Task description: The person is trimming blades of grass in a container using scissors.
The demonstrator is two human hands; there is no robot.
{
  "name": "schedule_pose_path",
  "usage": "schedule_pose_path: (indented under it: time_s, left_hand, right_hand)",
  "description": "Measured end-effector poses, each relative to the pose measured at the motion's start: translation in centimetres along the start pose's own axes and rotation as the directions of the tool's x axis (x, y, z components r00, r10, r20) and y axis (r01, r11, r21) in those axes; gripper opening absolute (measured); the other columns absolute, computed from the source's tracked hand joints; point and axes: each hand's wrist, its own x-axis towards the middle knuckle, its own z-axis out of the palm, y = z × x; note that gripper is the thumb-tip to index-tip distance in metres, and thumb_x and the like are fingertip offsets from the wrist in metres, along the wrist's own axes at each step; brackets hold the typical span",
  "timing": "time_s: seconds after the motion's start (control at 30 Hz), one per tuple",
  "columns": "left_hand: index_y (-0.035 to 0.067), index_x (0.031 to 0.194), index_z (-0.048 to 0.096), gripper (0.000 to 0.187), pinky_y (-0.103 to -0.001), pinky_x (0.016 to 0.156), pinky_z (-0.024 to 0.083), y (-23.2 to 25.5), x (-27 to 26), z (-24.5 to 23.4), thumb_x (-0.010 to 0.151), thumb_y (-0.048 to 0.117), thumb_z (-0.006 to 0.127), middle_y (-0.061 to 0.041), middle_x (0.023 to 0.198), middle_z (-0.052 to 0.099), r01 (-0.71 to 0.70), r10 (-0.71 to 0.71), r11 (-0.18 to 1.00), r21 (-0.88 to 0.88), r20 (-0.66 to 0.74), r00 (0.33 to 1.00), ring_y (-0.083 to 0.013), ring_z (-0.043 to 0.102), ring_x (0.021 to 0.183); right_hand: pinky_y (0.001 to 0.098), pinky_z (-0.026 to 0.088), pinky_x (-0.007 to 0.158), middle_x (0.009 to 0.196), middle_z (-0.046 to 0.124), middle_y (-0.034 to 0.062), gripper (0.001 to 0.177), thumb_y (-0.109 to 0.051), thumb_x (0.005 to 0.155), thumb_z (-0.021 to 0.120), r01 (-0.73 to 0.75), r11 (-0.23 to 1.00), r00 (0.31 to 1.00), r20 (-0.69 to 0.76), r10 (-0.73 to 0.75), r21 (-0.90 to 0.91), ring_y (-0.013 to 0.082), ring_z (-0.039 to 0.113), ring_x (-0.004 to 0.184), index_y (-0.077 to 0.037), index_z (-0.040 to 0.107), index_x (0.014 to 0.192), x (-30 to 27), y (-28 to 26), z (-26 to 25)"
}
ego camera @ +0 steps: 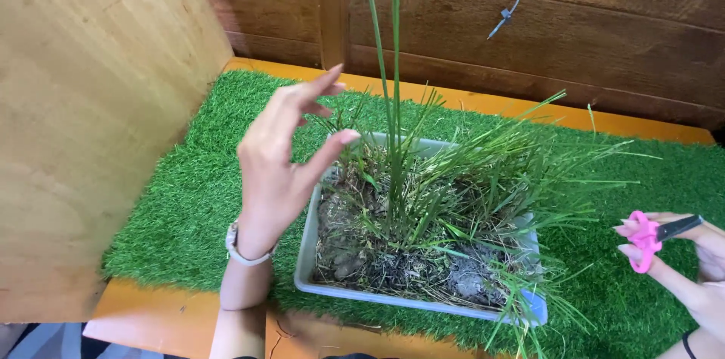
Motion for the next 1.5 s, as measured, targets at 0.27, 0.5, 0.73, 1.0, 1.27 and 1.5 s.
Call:
schedule_pose_path:
  time_s: [0.27, 0.5, 0.73, 1.0, 1.27, 1.5]
  left_hand:
    - [0.004, 0.124, 0.067, 0.044, -0.031, 0.079, 0.050, -1.0, 0.8, -1.2, 0.086, 0.020, 0.083, -0.009, 0.119, 0.065, 0.027, -0.021, 0.988, 0.151, -0.040, 0.999, -0.0185, 0.065, 0.094]
    - [0.005, 0.122, 0.070, 0.046, -0.035, 0.087, 0.051, -1.5, 0.7, -1.8, 0.084, 0.027, 0.084, -0.007, 0.123, 0.065, -0.032, 0.030, 0.968, 0.251, 0.013, 0.999, -0.0210, 0.064, 0.103]
    - [0.003, 0.130, 0.064, 0.056, -0.039, 0.093, 0.049, -1.6, 0.2, -2.5, 0.085, 0.031, 0.083, -0.011, 0.126, 0.065, -0.063, 0.042, 0.963, 0.261, 0.084, 0.996, -0.0246, 0.064, 0.108]
    - [0.007, 0.124, 0.065, 0.054, -0.035, 0.088, 0.045, -0.1, -1.0, -3.8, 0.083, 0.040, 0.075, -0.005, 0.117, 0.064, -0.151, 0.097, 0.977, 0.150, 0.318, 0.943, -0.0195, 0.061, 0.099]
    - [0.013, 0.109, 0.070, 0.036, -0.028, 0.073, 0.045, 0.2, -2.2, -3.8, 0.084, 0.039, 0.074, 0.002, 0.093, 0.067, -0.202, 0.130, 0.973, 0.110, 0.460, 0.878, -0.0127, 0.060, 0.074]
    - [0.011, 0.105, 0.071, 0.035, -0.033, 0.074, 0.050, -0.1, -2.6, -1.6, 0.085, 0.040, 0.071, -0.002, 0.092, 0.067, -0.194, 0.111, 0.977, 0.089, 0.566, 0.817, -0.0179, 0.060, 0.069]
  right_hand:
    - [0.0493, 0.034, 0.137, 0.104, 0.075, 0.0116, 0.036, -0.006, 0.068, 0.077, 0.111, 0.979, 0.994, 0.017, -0.110, -0.170, 0.0238, 0.069, 0.116, -0.003, 0.064, 0.101, 1.0, -4.6, 0.6]
    - [0.0510, 0.039, 0.134, 0.108, 0.075, 0.0118, 0.040, -0.010, 0.071, 0.077, 0.102, 0.926, 0.995, 0.039, -0.095, -0.364, 0.0214, 0.070, 0.105, 0.000, 0.068, 0.108, 0.8, -6.3, 0.8]
    - [0.0495, 0.042, 0.132, 0.101, 0.075, 0.0121, 0.042, -0.004, 0.065, 0.081, 0.063, 0.909, 0.998, 0.037, -0.053, -0.413, 0.0230, 0.070, 0.100, 0.000, 0.073, 0.106, 0.5, -7.5, 1.4]
    - [0.0508, 0.041, 0.133, 0.096, 0.075, 0.0109, 0.037, -0.006, 0.065, 0.081, 0.094, 0.906, 0.995, 0.058, -0.077, -0.412, 0.0222, 0.069, 0.095, -0.001, 0.073, 0.101, -0.3, -7.8, 2.0]
    - [0.0557, 0.037, 0.131, 0.095, 0.075, 0.0094, 0.050, -0.010, 0.052, 0.085, 0.175, 0.895, 0.984, 0.103, -0.145, -0.411, 0.0201, 0.070, 0.087, -0.002, 0.071, 0.099, -0.2, -9.8, 2.5]
    - [0.0533, 0.039, 0.128, 0.089, 0.076, 0.0060, 0.052, -0.012, 0.047, 0.086, 0.169, 0.879, 0.985, 0.111, -0.133, -0.447, 0.0181, 0.069, 0.082, -0.005, 0.073, 0.097, 0.1, -12.2, 3.4]
